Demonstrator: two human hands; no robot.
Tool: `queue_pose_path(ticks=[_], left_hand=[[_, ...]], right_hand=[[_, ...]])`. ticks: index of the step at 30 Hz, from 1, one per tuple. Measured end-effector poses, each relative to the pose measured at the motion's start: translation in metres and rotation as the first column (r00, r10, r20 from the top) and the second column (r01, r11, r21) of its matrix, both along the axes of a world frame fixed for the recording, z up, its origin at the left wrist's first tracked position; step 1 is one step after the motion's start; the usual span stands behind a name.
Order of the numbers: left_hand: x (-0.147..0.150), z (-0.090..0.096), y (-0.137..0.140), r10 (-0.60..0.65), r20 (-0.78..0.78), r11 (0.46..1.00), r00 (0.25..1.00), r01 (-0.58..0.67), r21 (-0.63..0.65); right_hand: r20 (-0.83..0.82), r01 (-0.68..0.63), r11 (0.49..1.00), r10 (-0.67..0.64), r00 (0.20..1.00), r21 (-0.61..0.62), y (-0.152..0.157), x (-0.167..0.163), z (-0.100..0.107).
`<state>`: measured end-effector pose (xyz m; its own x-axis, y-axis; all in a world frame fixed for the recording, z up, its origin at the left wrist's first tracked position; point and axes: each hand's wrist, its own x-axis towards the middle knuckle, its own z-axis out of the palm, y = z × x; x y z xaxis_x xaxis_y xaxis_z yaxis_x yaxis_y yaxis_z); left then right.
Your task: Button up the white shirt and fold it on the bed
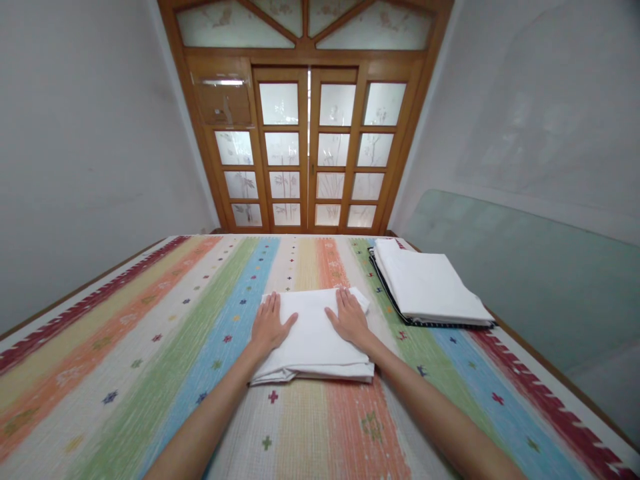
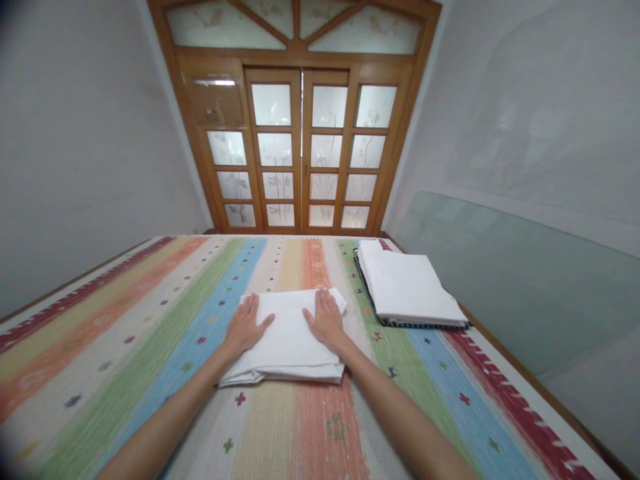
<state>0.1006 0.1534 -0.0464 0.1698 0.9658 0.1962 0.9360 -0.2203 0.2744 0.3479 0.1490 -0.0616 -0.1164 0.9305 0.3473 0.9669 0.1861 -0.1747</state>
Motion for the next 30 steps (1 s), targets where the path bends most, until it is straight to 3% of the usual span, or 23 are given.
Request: queue_pose_path(ticks=[4,7,11,13,16,20,30], left_hand=[[0.003,0.007,0.001,0.042,-0.012,0.998,0.999,-0.043,-0.038],[0.004,0.009,0.004,0.067,-0.003,0.998,0.998,-0.067,-0.013],[-0.009,0.012,0.019,0.055,0.139,0.997,0.989,-0.062,0.044],[-0.024,0.016,0.032,0.07,0.232,0.995,0.97,-0.085,0.054],[-0.052,0.025,0.05,0.048,0.266,0.998,0.963,-0.056,0.023],[-0.079,0.032,0.065,-0.108,0.278,0.992,0.954,0.123,-0.037],[-0.083,0.015,0.082,-0.217,0.309,0.976,0.926,0.195,0.1]], right_hand=[[0.037,-0.052,0.997,0.054,0.998,-0.054,-0.012,0.002,0.006],[0.067,-0.174,0.977,0.183,0.981,-0.121,-0.031,0.003,0.013],[0.029,-0.457,0.861,0.474,0.88,-0.223,-0.066,0.004,0.025],[-0.008,-0.541,0.801,0.558,0.83,-0.255,-0.083,0.006,0.031],[-0.058,-0.584,0.759,0.595,0.802,-0.288,-0.1,0.009,0.039],[-0.094,-0.621,0.723,0.626,0.774,-0.304,-0.106,0.014,0.041],[-0.097,-0.658,0.7,0.661,0.744,-0.276,-0.105,0.017,0.035]])
